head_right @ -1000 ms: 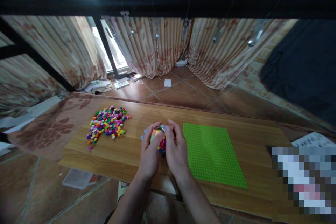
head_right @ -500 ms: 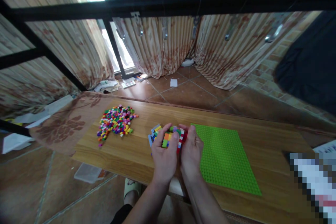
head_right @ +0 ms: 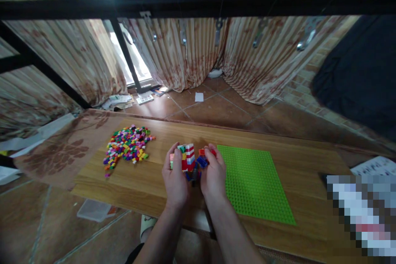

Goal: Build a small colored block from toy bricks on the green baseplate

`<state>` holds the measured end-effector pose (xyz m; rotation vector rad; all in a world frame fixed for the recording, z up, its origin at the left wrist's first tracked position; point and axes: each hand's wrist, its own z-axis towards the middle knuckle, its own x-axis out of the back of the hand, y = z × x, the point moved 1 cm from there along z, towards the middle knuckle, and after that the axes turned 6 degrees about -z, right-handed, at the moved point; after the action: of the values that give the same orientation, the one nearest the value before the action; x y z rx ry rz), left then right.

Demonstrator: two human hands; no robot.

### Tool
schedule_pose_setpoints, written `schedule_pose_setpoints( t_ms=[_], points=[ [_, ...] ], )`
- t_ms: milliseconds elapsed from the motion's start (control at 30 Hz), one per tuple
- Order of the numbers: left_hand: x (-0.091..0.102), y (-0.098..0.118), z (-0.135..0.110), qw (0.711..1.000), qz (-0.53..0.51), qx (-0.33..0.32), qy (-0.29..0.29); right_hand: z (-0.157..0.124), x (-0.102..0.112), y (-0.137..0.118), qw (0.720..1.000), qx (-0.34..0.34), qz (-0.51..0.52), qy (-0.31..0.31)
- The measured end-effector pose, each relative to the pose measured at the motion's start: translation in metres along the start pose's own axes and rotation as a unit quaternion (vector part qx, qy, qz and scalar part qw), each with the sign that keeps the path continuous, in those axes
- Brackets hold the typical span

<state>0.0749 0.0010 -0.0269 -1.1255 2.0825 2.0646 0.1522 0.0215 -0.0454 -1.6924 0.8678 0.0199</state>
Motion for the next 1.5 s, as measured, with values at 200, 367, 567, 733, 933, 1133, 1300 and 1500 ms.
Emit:
schedule_pose_setpoints(
  t_ms=[200, 367, 567, 733, 933, 1133, 1300, 1500],
  points=[
    [0.006, 0.009, 0.011, 0.999, -0.041, 0.014, 0.01, 0.014, 0.01, 0.017, 0.942, 0.143, -0.297, -0.069],
    [0.008, 0.011, 0.013, 1.0, -0.019, 0.004, -0.006, 0.016, 0.01, 0.017, 0.882, 0.212, -0.4, -0.128],
    [0.009, 0.013, 0.011, 0.999, 0.026, 0.0, -0.036, -0.005, 0.001, -0.005, 0.904, 0.187, -0.353, -0.151],
    [0.007, 0.01, 0.0, 0.992, 0.081, -0.026, -0.099, -0.034, -0.013, -0.021, 0.934, 0.139, -0.285, -0.163],
    [0.002, 0.007, -0.016, 0.97, 0.149, -0.095, -0.168, -0.041, -0.016, -0.019, 0.932, 0.189, -0.29, -0.109],
    [-0.003, 0.006, -0.021, 0.965, 0.168, -0.116, -0.163, -0.038, -0.011, -0.029, 0.919, 0.216, -0.328, -0.028],
    [-0.006, 0.004, -0.023, 0.975, 0.148, -0.095, -0.135, -0.037, -0.011, -0.031, 0.944, 0.158, -0.29, -0.014],
    [-0.003, 0.003, -0.013, 0.993, 0.098, -0.031, -0.06, -0.014, -0.011, -0.015, 0.987, 0.082, -0.136, -0.005]
  ],
)
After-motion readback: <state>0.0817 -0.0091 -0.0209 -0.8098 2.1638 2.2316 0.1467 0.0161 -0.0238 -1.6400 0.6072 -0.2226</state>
